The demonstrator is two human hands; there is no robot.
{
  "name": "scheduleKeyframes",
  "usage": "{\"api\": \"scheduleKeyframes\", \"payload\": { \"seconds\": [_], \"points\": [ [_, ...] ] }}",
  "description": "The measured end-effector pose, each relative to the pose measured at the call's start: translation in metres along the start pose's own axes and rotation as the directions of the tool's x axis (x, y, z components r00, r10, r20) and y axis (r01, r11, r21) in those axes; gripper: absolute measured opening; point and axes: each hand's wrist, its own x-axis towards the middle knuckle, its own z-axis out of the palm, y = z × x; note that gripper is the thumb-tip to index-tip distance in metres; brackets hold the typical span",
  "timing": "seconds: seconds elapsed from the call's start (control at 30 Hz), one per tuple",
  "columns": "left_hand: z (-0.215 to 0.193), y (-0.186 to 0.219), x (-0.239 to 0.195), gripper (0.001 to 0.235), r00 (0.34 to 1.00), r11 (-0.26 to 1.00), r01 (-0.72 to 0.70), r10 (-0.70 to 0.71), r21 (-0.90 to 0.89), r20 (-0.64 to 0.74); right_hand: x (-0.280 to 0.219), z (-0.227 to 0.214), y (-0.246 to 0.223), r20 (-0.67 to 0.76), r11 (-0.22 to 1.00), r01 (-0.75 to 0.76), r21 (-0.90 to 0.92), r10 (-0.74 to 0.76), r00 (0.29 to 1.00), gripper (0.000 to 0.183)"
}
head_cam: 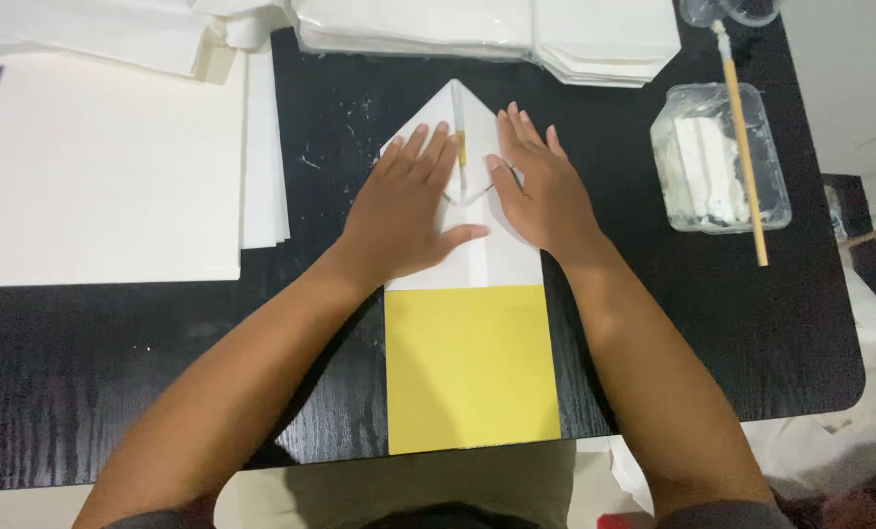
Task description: Folding paper and applying glue with a brush to assemble a paper bag
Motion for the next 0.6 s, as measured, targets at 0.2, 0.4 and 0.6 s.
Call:
{"api": "scheduleKeyframes", "payload": {
  "seconds": [0.2, 0.4, 0.6],
  "points": [
    [0.032, -0.023, 0.000, 0.077, 0.973, 0.983, -0.180, 0.181, 0.026, -0.141, 0.007, -0.005, -0.013, 0.071, 0.998, -0.011, -0.055, 0.015, 0.997, 0.062],
    [0.023, -0.032, 0.004, 0.064, 0.904, 0.930, -0.268, 0.333, 0.253, -0.268, 0.010, -0.011, -0.024, 0.132, 0.997, -0.063, -0.044, 0.069, 0.989, 0.074],
    [-0.011, -0.038, 0.023, 0.040, 0.832, 0.870, -0.440, 0.488, 0.223, -0.264, 0.009, -0.009, -0.023, 0.101, 0.998, -0.065, -0.028, 0.067, 0.993, 0.066]
  ]
}}
